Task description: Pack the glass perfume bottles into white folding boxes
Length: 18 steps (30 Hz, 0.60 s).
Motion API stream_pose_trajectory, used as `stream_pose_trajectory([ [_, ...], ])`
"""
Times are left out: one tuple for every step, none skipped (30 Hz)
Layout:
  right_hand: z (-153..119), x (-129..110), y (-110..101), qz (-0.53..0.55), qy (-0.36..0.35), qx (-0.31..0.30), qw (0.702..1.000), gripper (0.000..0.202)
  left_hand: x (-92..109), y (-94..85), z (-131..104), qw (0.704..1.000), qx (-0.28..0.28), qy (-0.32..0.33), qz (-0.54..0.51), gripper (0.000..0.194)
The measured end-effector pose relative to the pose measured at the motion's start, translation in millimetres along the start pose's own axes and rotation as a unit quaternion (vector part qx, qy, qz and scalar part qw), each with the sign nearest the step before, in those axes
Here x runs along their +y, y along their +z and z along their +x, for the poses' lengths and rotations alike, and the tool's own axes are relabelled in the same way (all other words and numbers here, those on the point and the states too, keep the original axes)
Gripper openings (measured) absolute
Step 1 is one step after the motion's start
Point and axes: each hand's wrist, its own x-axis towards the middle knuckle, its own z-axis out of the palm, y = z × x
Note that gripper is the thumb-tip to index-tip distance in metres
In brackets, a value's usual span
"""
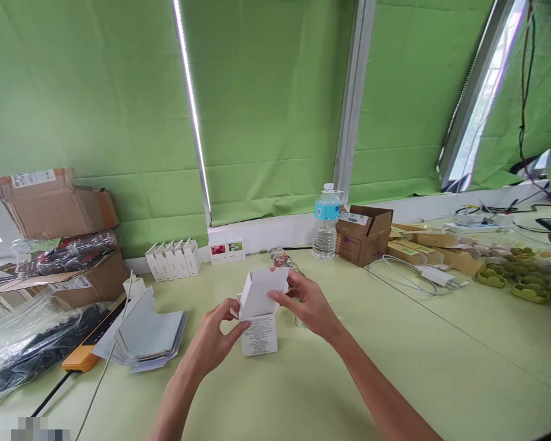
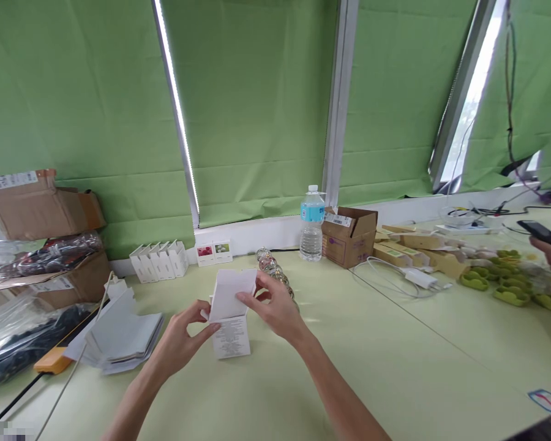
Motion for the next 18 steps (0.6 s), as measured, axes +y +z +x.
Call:
stream_pose_trajectory([
  [-0.2, -0.2, 1.4, -0.003, -0.013, 0.012, 1.000, 0.039, -0.3, -0.2, 0.1, 1.000, 0.000, 0.002, 0.010, 0.014],
  [-0.3, -0.1, 2.7, -0.006, -0.024, 0.023, 0.999, 0.040, -0.5, -0.2, 0.1, 1.000, 0.000, 0.004, 0.017, 0.014],
  [-0.3, 0.3, 3.7, -0.009, -0.032, 0.032, 0.999, 0.040, -0.8, 0.0, 0.2, 1.000, 0.001, 0.007, 0.020, 0.013],
  [-0.3, 0.9, 4.6, -0.015, -0.039, 0.039, 0.998, 0.038, -1.0, 0.5, 0.1, 1.000, 0.002, 0.011, 0.023, 0.013],
  [-0.3, 1.5, 5.3, -0.025, -0.045, 0.046, 0.998, 0.035, -1.3, 1.1, 0.0, 1.000, 0.004, 0.016, 0.027, 0.012],
  [-0.4, 1.9, 5.8, -0.037, -0.051, 0.051, 0.997, 0.032, -1.4, 1.6, -0.2, 0.999, 0.005, 0.020, 0.033, 0.012],
  [-0.6, 2.2, 6.2, -0.050, -0.056, 0.056, 0.996, 0.030, -1.5, 2.1, -0.5, 0.999, 0.007, 0.024, 0.040, 0.012],
  [-0.9, 2.2, 6.5, -0.062, -0.061, 0.061, 0.994, 0.029, -1.3, 2.4, -0.8, 0.999, 0.008, 0.027, 0.047, 0.013],
  [-1.4, 2.1, 6.7, -0.073, -0.065, 0.064, 0.993, 0.029, -1.0, 2.6, -1.1, 0.998, 0.009, 0.030, 0.053, 0.013],
  [-1.8, 2.0, 7.0, -0.084, -0.068, 0.064, 0.992, 0.028, -0.4, 2.7, -1.3, 0.998, 0.009, 0.032, 0.059, 0.013],
  [-2.3, 2.0, 7.5, -0.098, -0.071, 0.062, 0.991, 0.028, 0.3, 2.6, -1.6, 0.998, 0.008, 0.032, 0.062, 0.013],
  [-2.8, 2.2, 8.1, -0.113, -0.078, 0.061, 0.989, 0.028, 1.1, 2.6, -1.8, 0.998, 0.008, 0.028, 0.063, 0.014],
  [-3.2, 2.9, 8.9, -0.131, -0.088, 0.062, 0.986, 0.029, 1.8, 2.5, -2.0, 0.998, 0.010, 0.022, 0.061, 0.015],
  [-3.6, 3.9, 9.9, -0.149, -0.100, 0.064, 0.982, 0.029, 2.4, 2.6, -2.2, 0.998, 0.013, 0.014, 0.057, 0.016],
  [-3.9, 5.1, 11.1, -0.165, -0.112, 0.066, 0.978, 0.029, 2.7, 2.7, -2.4, 0.999, 0.017, 0.007, 0.051, 0.019],
  [-4.2, 6.5, 12.3, -0.177, -0.121, 0.069, 0.974, 0.029, 2.9, 3.0, -2.6, 0.999, 0.021, 0.000, 0.046, 0.021],
  [-4.5, 7.6, 13.6, -0.184, -0.127, 0.072, 0.972, 0.031, 2.9, 3.3, -2.7, 0.999, 0.024, -0.006, 0.043, 0.023],
  [-4.8, 8.5, 14.9, -0.185, -0.129, 0.073, 0.972, 0.032, 2.8, 3.6, -2.8, 0.999, 0.024, -0.010, 0.042, 0.023],
])
